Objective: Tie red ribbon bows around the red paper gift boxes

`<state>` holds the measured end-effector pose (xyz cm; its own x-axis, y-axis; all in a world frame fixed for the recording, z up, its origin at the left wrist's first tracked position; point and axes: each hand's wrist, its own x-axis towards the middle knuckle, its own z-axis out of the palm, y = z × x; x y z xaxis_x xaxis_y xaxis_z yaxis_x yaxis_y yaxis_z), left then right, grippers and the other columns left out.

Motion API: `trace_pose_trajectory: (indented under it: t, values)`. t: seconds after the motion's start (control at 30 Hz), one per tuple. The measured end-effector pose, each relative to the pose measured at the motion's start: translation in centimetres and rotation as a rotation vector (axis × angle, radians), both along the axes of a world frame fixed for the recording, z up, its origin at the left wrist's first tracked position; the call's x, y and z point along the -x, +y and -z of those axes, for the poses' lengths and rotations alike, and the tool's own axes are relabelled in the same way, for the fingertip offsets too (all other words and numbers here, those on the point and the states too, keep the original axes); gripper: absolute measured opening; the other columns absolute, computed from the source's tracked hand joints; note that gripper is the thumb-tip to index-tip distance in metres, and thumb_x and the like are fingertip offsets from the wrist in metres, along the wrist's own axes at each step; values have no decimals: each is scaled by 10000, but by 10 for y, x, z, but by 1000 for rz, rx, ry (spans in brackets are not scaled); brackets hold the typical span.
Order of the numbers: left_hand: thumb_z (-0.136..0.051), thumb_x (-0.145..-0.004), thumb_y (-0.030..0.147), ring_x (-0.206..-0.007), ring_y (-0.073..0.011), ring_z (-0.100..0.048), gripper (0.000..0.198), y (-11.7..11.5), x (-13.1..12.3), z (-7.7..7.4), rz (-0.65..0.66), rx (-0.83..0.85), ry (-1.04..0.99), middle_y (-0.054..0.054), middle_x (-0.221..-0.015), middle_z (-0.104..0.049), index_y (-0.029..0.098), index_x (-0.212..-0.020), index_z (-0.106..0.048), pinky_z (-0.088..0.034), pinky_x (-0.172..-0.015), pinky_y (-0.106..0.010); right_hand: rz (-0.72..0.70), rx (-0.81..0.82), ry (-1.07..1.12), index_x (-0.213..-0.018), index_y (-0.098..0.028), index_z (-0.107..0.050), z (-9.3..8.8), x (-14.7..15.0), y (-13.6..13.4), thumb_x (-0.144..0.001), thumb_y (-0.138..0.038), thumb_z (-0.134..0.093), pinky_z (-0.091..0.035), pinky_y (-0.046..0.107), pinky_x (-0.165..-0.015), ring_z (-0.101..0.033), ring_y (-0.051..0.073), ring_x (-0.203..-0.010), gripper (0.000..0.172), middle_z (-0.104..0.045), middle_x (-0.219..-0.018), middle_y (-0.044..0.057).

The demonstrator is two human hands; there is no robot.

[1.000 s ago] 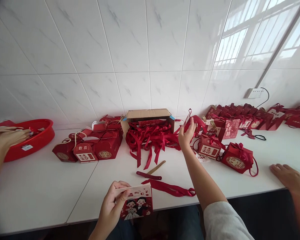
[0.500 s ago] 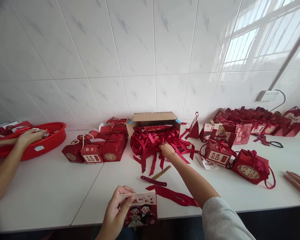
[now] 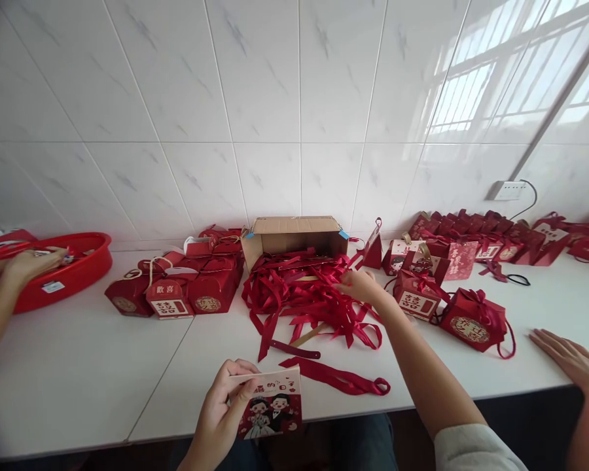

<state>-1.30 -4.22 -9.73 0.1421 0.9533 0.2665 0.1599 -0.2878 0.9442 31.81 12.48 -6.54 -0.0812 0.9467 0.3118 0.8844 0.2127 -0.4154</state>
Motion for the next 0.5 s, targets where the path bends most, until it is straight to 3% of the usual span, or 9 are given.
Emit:
trace_pose_trajectory:
  t: [0.07, 0.17, 0.37, 0.5]
  values:
    - [-512, -913, 393, -898, -189, -579, 266, 0, 0, 1, 7, -4, -1, -57, -865, -531, 177, -809, -627, -515, -742, -230, 45, -38, 6, -798, -216, -725, -5, 16, 11, -846, -347, -578, -497, 315, -810, -653, 205, -872, 203, -712, -953, 50]
    - [-518, -913, 379, -896, -187, -579, 252, 0, 0, 1, 9, -6, -13, -54, -863, -528, 178, -804, -624, -516, -739, -228, 94, -81, 15, -1031, -188, -695, -2, 46, 27, -880, -215, -483, -469, 282, -876, -623, 191, -989, 262, -675, -1080, 78]
    - [-497, -927, 371, -813, -158, -583, 243, -3, -1, 1, 16, 1, -35, -45, -861, -533, 185, -817, -609, -505, -680, -210, 119, -47, -20, -850, -156, -717, 21, 88, 41, -837, -159, -527, -485, 256, -786, -638, 188, -861, 190, -671, -935, 81]
    - [-503, -924, 365, -854, -175, -588, 242, -3, -1, 2, 18, -43, -38, -47, -838, -537, 182, -812, -615, -502, -706, -226, 246, -94, -4, -1151, -126, -622, 17, 84, 56, -964, -223, -353, -467, 309, -892, -581, 214, -1055, 342, -584, -1163, 141]
